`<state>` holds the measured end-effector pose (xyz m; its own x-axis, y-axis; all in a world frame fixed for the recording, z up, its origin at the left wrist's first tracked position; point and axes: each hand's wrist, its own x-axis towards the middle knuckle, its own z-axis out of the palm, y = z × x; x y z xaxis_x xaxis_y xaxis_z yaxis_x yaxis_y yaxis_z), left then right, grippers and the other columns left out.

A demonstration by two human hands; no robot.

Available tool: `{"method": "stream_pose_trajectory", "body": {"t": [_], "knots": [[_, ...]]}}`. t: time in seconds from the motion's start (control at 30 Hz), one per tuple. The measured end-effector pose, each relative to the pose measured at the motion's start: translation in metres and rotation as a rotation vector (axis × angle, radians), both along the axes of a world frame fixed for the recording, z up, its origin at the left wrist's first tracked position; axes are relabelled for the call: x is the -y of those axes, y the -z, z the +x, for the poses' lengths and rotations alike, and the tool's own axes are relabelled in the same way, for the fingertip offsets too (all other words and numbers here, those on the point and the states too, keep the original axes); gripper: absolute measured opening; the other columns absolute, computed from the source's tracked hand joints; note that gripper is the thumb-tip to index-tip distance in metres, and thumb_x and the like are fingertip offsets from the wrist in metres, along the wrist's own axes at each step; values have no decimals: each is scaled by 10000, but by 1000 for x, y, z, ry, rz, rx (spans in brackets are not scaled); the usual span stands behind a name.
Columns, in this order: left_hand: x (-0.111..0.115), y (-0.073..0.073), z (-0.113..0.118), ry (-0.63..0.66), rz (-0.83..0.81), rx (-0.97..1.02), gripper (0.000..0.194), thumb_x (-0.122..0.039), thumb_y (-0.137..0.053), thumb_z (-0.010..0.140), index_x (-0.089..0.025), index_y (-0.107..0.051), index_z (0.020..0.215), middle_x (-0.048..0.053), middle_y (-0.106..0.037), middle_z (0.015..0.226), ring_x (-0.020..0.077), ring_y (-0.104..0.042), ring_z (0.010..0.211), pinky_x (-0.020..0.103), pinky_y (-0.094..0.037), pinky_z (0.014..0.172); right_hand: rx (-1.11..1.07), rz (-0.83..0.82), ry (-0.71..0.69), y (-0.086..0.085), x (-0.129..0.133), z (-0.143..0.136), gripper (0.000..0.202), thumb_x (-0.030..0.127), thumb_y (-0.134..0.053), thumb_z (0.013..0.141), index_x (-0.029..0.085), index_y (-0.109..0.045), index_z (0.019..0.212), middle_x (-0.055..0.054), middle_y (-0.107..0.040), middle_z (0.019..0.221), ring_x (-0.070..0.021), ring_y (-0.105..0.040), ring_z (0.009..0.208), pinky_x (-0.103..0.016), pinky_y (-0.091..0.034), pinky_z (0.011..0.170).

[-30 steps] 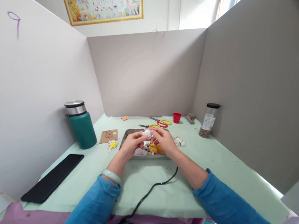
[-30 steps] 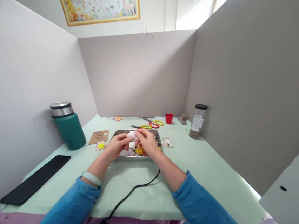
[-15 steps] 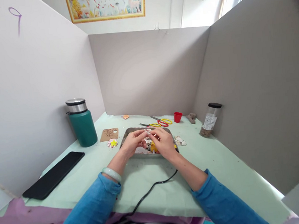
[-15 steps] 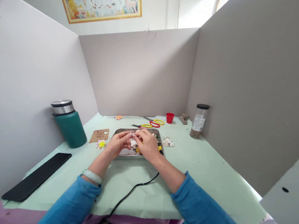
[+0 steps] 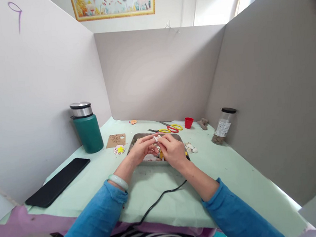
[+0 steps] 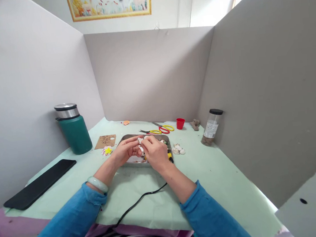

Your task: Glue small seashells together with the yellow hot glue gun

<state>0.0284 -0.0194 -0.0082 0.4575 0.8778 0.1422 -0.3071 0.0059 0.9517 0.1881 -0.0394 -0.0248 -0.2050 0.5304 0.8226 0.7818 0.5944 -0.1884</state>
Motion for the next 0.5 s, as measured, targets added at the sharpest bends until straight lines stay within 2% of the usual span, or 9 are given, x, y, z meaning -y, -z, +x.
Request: {"method": "stream_pose_trajectory", "body": {"t": [0.3,0.5], "knots": [[-1,1,-2,-5,6,11,516,-247,-648,724,-102,-545,1209,69,-649,707,158,-619,545,305,-493,580,119,68,63,-1,0,-1,271,243,-405,920,227,-674,885,-41,-634,840,-129,-534,706,-244,-341,631],[-2,3,-1,-30,30,20,552,-207,-643,693,-90,-532,1221,33,-634,619,133,-581,480,280,-473,557,76,24,44,-2,2,0,195,248,-464,881,210,-654,905,-54,-608,938,-148,-547,760,-254,-371,641]]}}
